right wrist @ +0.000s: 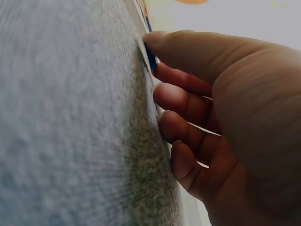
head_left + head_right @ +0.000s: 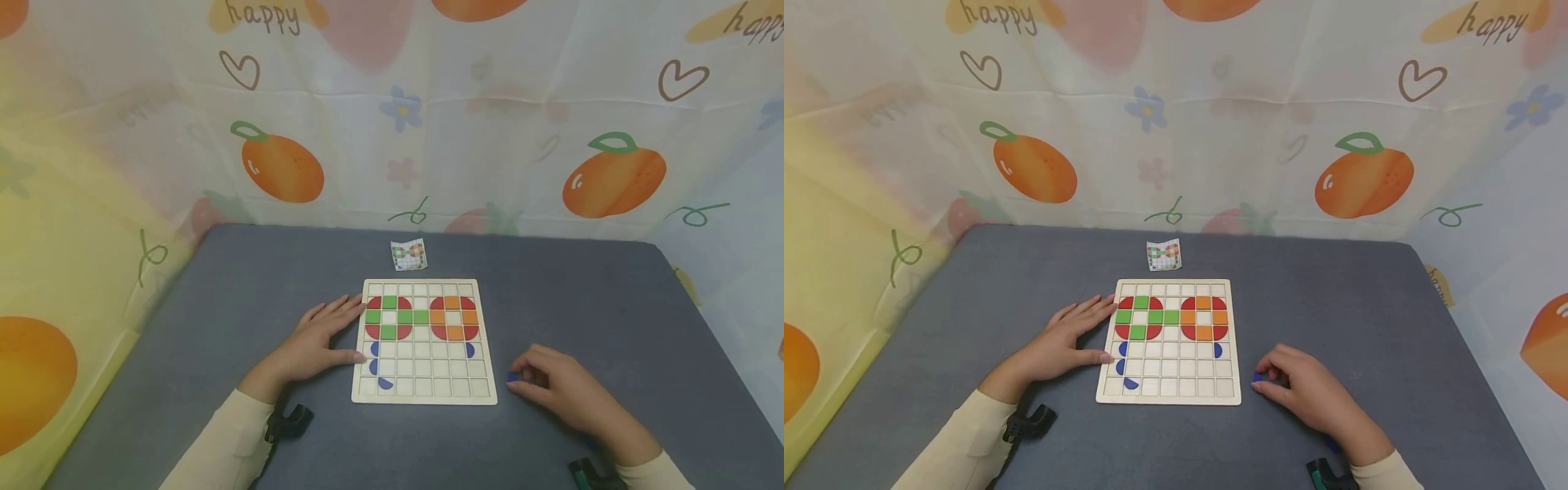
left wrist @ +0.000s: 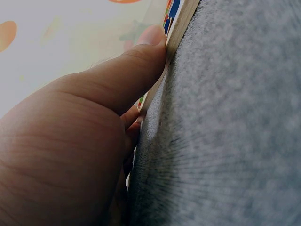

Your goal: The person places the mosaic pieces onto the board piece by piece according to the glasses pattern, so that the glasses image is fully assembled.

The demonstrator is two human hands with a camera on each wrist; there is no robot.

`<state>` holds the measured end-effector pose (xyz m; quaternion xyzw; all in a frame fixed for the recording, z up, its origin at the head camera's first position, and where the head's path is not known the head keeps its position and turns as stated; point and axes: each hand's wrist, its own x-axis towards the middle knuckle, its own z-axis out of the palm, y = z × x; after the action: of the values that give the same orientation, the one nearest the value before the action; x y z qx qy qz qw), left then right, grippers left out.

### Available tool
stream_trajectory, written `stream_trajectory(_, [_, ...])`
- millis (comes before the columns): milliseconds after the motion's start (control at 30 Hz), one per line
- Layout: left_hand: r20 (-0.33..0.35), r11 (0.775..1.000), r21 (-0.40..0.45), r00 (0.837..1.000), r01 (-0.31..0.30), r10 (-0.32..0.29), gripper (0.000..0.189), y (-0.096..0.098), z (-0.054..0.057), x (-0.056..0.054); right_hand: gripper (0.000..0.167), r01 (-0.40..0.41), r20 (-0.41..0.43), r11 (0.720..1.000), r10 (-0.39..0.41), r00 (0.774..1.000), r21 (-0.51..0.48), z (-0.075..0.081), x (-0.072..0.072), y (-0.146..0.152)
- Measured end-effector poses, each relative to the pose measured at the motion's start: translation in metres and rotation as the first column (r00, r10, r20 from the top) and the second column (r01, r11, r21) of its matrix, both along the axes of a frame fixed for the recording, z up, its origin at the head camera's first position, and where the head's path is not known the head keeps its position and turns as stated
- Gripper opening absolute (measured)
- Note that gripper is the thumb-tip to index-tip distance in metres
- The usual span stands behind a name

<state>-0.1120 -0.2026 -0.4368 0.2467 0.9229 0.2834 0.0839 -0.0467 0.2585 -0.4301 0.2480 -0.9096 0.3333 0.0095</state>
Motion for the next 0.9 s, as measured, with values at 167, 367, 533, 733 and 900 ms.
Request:
stream_trajectory(167, [0.014, 1.0, -0.017, 1.0, -0.011, 0.012, 0.101, 0.0, -0.001, 0.0, 0.02, 0.011, -0.025, 1.0, -0.011, 1.0, 0.0, 0.001, -0.002, -0.005])
stream_trajectory(367, [0.001, 1.0, 0.005, 1.0, -0.002, 0.002, 0.1, 0.0, -0.001, 0.0, 0.02, 0.033, -0.033, 0.999, -0.033, 0.999, 0.014, 0.005, -0.004, -0.019])
stream_trajectory(533, [-0.006, 1.0, 0.008, 1.0, -0.006, 0.006, 0.099, 0.0, -0.002, 0.0, 0.019, 0.028, 0.009, 0.999, -0.028, 1.0, 0.033, 0.008, -0.008, -0.034])
stream_trajectory(733, [-0.006, 1.0, 0.004, 1.0, -0.006, 0.006, 0.1, 0.0, -0.001, 0.0, 0.019, 0.025, 0.044, 0.998, -0.028, 0.999, 0.064, 0.008, -0.013, -0.049])
stream_trajectory(900, [-0.006, 1.0, 0.005, 1.0, -0.007, 0.007, 0.1, 0.0, -0.001, 0.0, 0.021, 0.039, 0.072, 0.997, -0.044, 0.996, 0.068, 0.008, -0.013, -0.054])
